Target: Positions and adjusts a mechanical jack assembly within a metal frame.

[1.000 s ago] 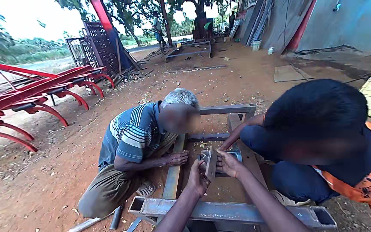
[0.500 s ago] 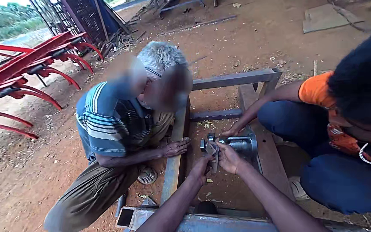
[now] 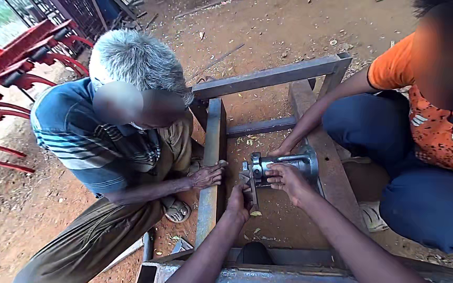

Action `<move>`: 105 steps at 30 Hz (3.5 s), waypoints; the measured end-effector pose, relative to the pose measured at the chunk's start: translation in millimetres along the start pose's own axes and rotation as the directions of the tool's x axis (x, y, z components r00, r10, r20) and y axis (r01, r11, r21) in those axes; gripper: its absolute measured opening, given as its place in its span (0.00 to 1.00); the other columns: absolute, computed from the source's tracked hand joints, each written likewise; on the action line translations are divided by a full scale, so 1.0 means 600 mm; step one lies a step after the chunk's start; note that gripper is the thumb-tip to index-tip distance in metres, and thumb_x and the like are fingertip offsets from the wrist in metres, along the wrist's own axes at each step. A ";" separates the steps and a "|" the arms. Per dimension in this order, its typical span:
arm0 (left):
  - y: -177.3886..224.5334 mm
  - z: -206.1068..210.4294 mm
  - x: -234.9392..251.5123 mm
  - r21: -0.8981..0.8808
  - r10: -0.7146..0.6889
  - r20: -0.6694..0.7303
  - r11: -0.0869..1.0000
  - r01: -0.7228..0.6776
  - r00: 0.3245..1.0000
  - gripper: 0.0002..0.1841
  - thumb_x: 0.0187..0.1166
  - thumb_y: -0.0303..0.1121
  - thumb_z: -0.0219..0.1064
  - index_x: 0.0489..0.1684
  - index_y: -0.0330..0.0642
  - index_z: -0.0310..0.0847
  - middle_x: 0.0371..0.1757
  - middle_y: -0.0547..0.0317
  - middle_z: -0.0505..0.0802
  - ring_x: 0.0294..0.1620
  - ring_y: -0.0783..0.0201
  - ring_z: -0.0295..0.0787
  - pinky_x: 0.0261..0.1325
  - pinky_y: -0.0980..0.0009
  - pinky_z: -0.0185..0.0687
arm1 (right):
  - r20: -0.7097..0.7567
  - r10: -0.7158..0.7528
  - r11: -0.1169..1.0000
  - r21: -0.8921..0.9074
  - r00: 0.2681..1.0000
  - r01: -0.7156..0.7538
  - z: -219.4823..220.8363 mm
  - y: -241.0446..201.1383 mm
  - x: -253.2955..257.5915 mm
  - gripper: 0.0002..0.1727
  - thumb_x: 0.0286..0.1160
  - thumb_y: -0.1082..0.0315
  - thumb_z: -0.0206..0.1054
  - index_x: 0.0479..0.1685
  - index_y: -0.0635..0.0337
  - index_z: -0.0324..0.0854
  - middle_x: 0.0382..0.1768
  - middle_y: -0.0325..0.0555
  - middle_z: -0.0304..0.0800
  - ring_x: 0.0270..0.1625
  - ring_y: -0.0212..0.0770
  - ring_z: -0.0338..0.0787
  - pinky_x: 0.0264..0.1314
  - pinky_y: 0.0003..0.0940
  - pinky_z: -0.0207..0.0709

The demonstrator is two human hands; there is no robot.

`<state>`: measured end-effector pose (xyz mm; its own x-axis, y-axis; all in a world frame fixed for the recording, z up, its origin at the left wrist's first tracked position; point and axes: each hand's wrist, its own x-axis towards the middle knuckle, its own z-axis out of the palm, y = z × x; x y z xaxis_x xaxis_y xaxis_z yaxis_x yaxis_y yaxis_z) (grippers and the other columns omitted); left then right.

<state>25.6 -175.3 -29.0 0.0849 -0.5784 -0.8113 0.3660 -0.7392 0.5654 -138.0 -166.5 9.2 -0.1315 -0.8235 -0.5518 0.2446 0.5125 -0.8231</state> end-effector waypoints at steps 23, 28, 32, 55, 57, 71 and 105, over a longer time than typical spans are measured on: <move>0.037 0.014 -0.040 0.095 -0.001 0.177 0.995 -0.016 0.984 0.12 0.83 0.47 0.59 0.46 0.50 0.79 0.32 0.61 0.83 0.27 0.67 0.79 0.30 0.71 0.75 | 0.227 0.248 0.968 -0.093 0.942 -0.232 0.033 0.043 0.009 0.25 0.81 0.55 0.72 0.70 0.60 0.77 0.54 0.53 0.88 0.50 0.47 0.90 0.54 0.45 0.86; 0.050 0.016 -0.044 0.067 0.023 0.195 0.997 -0.037 0.980 0.10 0.83 0.41 0.58 0.41 0.46 0.79 0.30 0.59 0.84 0.26 0.67 0.80 0.28 0.72 0.75 | 0.256 0.229 0.973 -0.088 0.939 -0.214 0.035 0.030 0.008 0.21 0.83 0.63 0.70 0.70 0.61 0.78 0.52 0.52 0.89 0.48 0.46 0.91 0.52 0.43 0.87; 0.048 0.019 -0.051 0.036 0.048 0.179 0.998 -0.056 0.983 0.10 0.84 0.39 0.60 0.50 0.45 0.80 0.33 0.58 0.85 0.28 0.67 0.81 0.30 0.72 0.76 | 0.259 0.254 0.967 -0.071 0.932 -0.244 0.035 0.024 0.004 0.21 0.83 0.65 0.69 0.72 0.61 0.77 0.51 0.52 0.89 0.47 0.45 0.91 0.52 0.40 0.87; 0.035 0.014 -0.040 0.079 0.054 0.121 0.995 -0.064 0.991 0.27 0.70 0.47 0.81 0.63 0.41 0.82 0.47 0.54 0.91 0.47 0.60 0.88 0.53 0.62 0.84 | 0.265 0.292 0.949 0.041 0.919 -0.313 0.029 0.020 0.005 0.25 0.84 0.75 0.65 0.79 0.59 0.72 0.54 0.56 0.89 0.50 0.48 0.92 0.56 0.43 0.89; 0.021 0.014 -0.022 0.039 0.086 0.114 0.995 -0.091 0.990 0.34 0.70 0.51 0.81 0.71 0.40 0.77 0.51 0.51 0.92 0.49 0.58 0.90 0.53 0.61 0.86 | 0.247 0.204 0.975 0.033 0.947 -0.219 0.036 0.039 0.012 0.26 0.81 0.76 0.67 0.79 0.59 0.71 0.53 0.54 0.87 0.49 0.46 0.91 0.55 0.43 0.87; 0.053 -0.012 0.123 -0.070 0.176 0.067 0.983 -0.172 0.982 0.28 0.70 0.42 0.81 0.65 0.37 0.81 0.50 0.49 0.93 0.48 0.59 0.91 0.54 0.62 0.88 | 0.509 -0.020 0.680 -0.624 0.861 0.384 0.043 -0.018 0.177 0.16 0.83 0.60 0.69 0.64 0.57 0.85 0.42 0.52 0.94 0.38 0.49 0.91 0.40 0.51 0.86; 0.002 -0.028 0.338 -0.469 0.048 -0.171 0.874 -0.124 0.984 0.29 0.71 0.34 0.79 0.73 0.43 0.76 0.69 0.53 0.87 0.68 0.56 0.84 0.73 0.58 0.80 | 0.331 -0.032 0.424 -0.850 0.943 0.313 0.065 0.035 0.404 0.26 0.89 0.56 0.57 0.74 0.66 0.79 0.71 0.65 0.81 0.76 0.66 0.79 0.76 0.69 0.71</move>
<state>58.8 -287.7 -195.6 0.2600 -0.5454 -0.7968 0.7441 -0.4128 0.5254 -127.5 -364.9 -136.8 0.1859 -0.8737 -0.4495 -0.7539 0.1665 -0.6355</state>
